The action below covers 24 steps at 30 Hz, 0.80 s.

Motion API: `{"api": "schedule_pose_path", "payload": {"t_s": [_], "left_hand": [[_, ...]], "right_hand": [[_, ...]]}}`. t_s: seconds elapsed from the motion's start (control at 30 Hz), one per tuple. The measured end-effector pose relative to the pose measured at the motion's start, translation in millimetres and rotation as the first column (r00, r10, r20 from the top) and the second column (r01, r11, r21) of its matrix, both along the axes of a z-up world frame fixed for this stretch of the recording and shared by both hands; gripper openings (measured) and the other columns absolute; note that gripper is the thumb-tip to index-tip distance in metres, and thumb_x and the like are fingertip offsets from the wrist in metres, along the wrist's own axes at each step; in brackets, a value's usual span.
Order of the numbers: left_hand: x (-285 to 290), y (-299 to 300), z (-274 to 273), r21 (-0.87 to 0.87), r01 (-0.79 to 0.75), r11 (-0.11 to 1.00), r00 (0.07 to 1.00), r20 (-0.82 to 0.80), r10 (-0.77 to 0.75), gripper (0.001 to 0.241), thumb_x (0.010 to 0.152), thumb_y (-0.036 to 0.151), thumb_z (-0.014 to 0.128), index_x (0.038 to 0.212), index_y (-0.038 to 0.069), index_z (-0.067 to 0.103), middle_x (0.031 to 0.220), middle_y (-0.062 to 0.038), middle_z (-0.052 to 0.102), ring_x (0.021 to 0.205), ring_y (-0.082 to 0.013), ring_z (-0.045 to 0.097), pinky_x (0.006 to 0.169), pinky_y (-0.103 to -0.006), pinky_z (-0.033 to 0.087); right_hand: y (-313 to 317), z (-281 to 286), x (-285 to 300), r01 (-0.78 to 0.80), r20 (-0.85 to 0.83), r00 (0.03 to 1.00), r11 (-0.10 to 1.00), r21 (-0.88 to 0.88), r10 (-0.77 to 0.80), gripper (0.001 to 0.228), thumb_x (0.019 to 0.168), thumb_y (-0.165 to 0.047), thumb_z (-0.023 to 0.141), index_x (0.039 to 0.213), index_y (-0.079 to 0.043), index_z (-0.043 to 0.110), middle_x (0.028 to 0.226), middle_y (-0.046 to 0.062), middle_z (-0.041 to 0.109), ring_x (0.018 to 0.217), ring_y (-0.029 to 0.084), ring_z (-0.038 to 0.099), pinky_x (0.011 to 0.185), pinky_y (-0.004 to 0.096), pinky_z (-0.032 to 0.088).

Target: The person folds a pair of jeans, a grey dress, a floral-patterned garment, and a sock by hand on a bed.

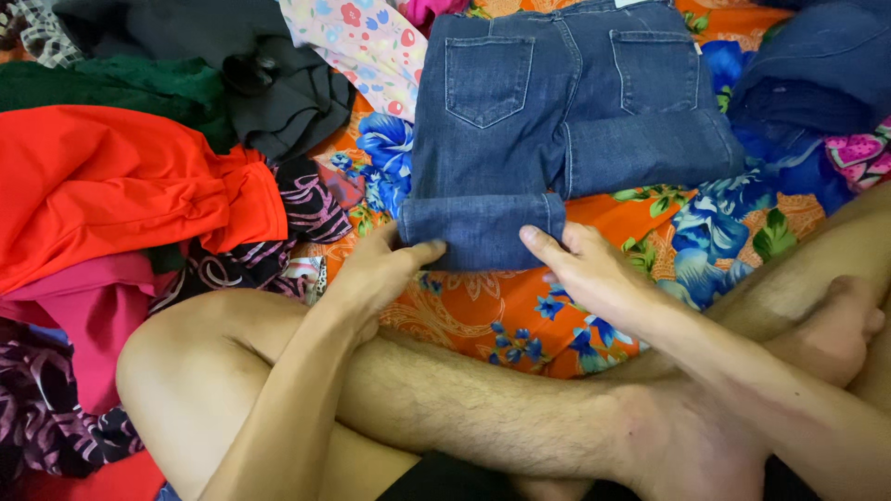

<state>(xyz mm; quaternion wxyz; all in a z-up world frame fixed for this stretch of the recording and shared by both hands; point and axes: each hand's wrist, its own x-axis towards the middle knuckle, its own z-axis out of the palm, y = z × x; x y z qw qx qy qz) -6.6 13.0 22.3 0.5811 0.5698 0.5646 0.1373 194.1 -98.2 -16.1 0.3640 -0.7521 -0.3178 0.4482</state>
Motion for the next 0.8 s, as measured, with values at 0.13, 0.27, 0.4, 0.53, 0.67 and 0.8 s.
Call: {"api": "schedule_pose_path", "payload": {"t_s": [0.13, 0.27, 0.4, 0.53, 0.67, 0.8], "left_hand": [[1, 18, -27, -0.031, 0.038, 0.999, 0.992, -0.118, -0.042, 0.057, 0.081, 0.039, 0.076, 0.127, 0.008, 0.070, 0.120, -0.018, 0.072, 0.115, -0.0328, 0.070, 0.091, -0.0425, 0.056], [4, 27, -43, -0.078, -0.024, 0.997, 0.999, -0.034, 0.021, 0.066, 0.085, 0.037, 0.074, 0.134, -0.005, 0.058, 0.119, -0.028, 0.064, 0.094, -0.0362, 0.075, 0.075, -0.0410, 0.063], [-5, 50, -85, -0.033, -0.029, 0.999, 0.990, -0.139, 0.024, 0.062, 0.086, 0.046, 0.071, 0.126, -0.001, 0.066, 0.112, -0.026, 0.068, 0.074, -0.0320, 0.077, 0.065, -0.0433, 0.066], [1, 42, -69, 0.033, 0.071, 0.997, 0.920, -0.388, -0.052, 0.059, 0.082, 0.058, 0.064, 0.120, 0.013, 0.074, 0.092, -0.011, 0.077, 0.086, -0.0219, 0.078, 0.093, -0.0400, 0.058], [2, 43, -73, 0.052, 0.108, 0.993, 0.858, -0.509, -0.066, 0.057, 0.082, 0.063, 0.061, 0.118, 0.021, 0.075, 0.099, -0.006, 0.078, 0.110, -0.0233, 0.071, 0.093, -0.0394, 0.055], [7, 36, -58, 0.098, 0.145, 0.985, 0.810, -0.583, -0.061, 0.059, 0.084, 0.060, 0.061, 0.126, 0.020, 0.072, 0.110, -0.010, 0.076, 0.116, -0.0279, 0.068, 0.097, -0.0417, 0.054]], "right_hand": [[18, -10, -7, 0.026, 0.066, 0.998, 0.988, -0.153, -0.016, 0.054, 0.095, -0.049, 0.056, 0.113, -0.001, 0.074, 0.105, 0.015, 0.075, 0.098, 0.024, 0.076, 0.078, 0.038, 0.062], [25, -25, -4, 0.086, 0.134, 0.989, 0.975, -0.203, -0.059, 0.058, 0.092, -0.058, 0.057, 0.104, -0.005, 0.076, 0.088, 0.012, 0.073, 0.077, 0.022, 0.078, 0.069, 0.035, 0.062], [33, -23, -10, 0.097, 0.214, 0.976, 0.966, -0.239, -0.045, 0.056, 0.093, -0.059, 0.056, 0.102, -0.007, 0.076, 0.083, 0.009, 0.073, 0.070, 0.022, 0.077, 0.065, 0.035, 0.062], [33, -17, -16, 0.118, 0.272, 0.961, 0.960, -0.255, -0.046, 0.053, 0.092, -0.056, 0.053, 0.104, -0.011, 0.077, 0.084, 0.010, 0.073, 0.083, 0.025, 0.077, 0.078, 0.039, 0.059], [38, -34, -13, 0.083, 0.387, 0.921, 0.951, -0.298, 0.041, 0.051, 0.093, -0.055, 0.054, 0.108, -0.012, 0.077, 0.095, 0.014, 0.075, 0.105, 0.037, 0.072, 0.090, 0.048, 0.053], [40, -31, -14, 0.082, 0.429, 0.902, 0.956, -0.283, 0.049, 0.044, 0.092, -0.047, 0.059, 0.109, -0.011, 0.077, 0.097, 0.012, 0.077, 0.109, 0.036, 0.070, 0.093, 0.047, 0.052]]}}
